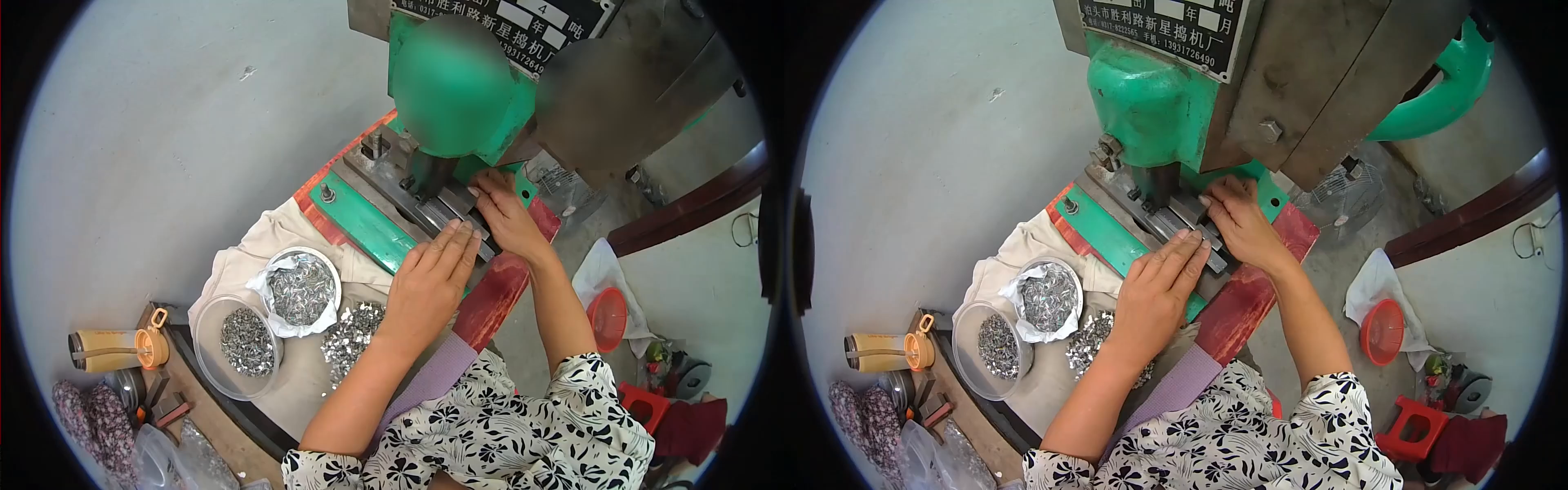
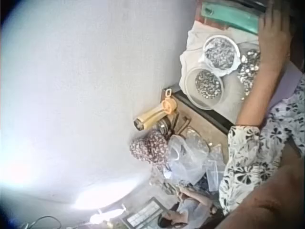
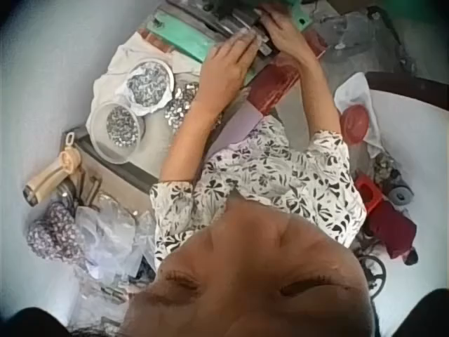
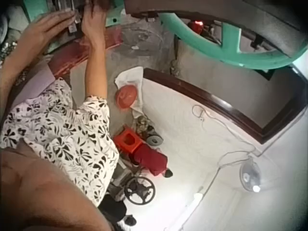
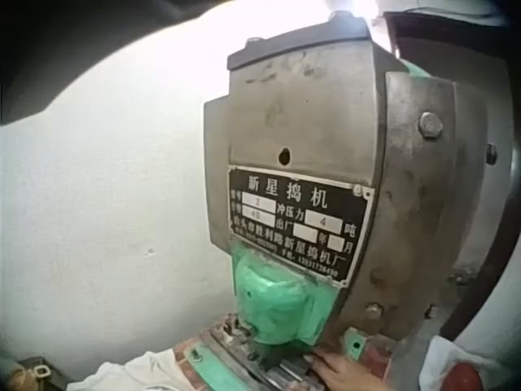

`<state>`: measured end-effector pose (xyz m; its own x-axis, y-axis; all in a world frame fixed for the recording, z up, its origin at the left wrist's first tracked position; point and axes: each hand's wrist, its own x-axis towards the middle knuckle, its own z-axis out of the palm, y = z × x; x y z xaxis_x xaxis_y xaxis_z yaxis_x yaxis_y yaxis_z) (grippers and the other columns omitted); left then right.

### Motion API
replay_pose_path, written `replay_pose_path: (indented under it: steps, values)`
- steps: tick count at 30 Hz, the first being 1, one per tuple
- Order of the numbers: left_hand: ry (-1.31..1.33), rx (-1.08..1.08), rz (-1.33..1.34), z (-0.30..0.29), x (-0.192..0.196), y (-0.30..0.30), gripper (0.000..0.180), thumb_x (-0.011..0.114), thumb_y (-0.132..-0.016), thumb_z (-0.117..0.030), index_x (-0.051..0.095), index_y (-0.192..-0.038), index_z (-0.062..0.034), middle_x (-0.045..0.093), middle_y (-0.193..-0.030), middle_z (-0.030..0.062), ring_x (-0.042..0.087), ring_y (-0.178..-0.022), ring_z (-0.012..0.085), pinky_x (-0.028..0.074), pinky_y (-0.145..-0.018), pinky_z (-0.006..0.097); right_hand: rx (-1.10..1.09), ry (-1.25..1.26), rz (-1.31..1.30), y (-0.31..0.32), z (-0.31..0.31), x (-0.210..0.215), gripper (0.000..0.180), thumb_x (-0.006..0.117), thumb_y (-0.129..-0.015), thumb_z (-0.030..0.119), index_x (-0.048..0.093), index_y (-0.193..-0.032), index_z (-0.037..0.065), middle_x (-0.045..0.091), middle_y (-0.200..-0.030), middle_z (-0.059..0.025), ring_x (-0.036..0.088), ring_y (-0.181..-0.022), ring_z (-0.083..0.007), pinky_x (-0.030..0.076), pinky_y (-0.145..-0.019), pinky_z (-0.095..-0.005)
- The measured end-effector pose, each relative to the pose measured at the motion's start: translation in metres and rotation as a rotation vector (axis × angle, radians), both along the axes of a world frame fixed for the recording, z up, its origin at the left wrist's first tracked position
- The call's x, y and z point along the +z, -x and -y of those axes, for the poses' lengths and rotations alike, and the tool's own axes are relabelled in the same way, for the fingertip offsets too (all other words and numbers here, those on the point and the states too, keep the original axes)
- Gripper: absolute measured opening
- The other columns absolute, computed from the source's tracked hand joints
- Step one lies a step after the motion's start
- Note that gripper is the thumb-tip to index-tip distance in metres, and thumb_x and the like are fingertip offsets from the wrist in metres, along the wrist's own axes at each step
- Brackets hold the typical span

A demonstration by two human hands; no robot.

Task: Manually placing small metal components into a slotted jig strip for assembly.

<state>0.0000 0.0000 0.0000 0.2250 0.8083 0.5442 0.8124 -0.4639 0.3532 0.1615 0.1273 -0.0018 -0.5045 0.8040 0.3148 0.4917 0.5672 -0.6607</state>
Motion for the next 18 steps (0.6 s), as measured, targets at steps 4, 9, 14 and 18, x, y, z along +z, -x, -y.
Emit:
replay_pose_path:
  steps: [4,9,14,18]
  values:
    - [-0.022,0.008,0.023,0.001,-0.002,-0.005,0.048,0.058,-0.083,-0.002,0.06,-0.131,-0.0045,0.057,-0.138,0.0091,0.053,-0.131,0.0228,0.042,-0.102,0.036,-0.013,0.009,-0.04,-0.006,-0.001,-0.001,0.018,0.056,-0.097,0.018,0.063,-0.101,0.002,0.054,-0.097,-0.0114,0.042,-0.1,-0.0296,0.035,-0.093,-0.0397]
    - [-0.025,-0.026,0.112,-0.002,-0.008,-0.006,0.047,0.06,-0.083,-0.001,0.06,-0.131,-0.0024,0.057,-0.138,0.011,0.053,-0.131,0.0256,0.044,-0.102,0.04,-0.068,-0.045,-0.018,-0.006,0.0,-0.003,0.019,0.056,-0.097,0.018,0.065,-0.102,0.002,0.056,-0.099,-0.0111,0.044,-0.1,-0.0297,0.036,-0.092,-0.0378]
    - [-0.061,0.061,0.414,0.006,-0.015,0.002,0.062,0.073,-0.079,-0.006,0.052,-0.136,0.0021,0.054,-0.138,0.0195,0.051,-0.13,0.0361,0.045,-0.1,0.044,-0.267,-0.056,-0.324,-0.017,0.017,0.003,0.021,0.055,-0.1,0.018,0.065,-0.109,0.002,0.061,-0.105,-0.006,0.054,-0.093,-0.0192,0.043,-0.086,-0.0324]
    - [0.079,0.219,0.525,0.0,-0.016,-0.003,0.098,0.086,-0.067,-0.011,0.031,-0.147,0.0029,0.041,-0.143,0.0261,0.045,-0.129,0.043,0.038,-0.107,0.046,-0.667,-0.637,-0.746,-0.106,-0.024,0.026,0.046,0.047,-0.105,0.026,0.038,-0.143,0.003,0.049,-0.138,-0.0113,0.051,-0.112,-0.019,0.042,-0.091,-0.0342]
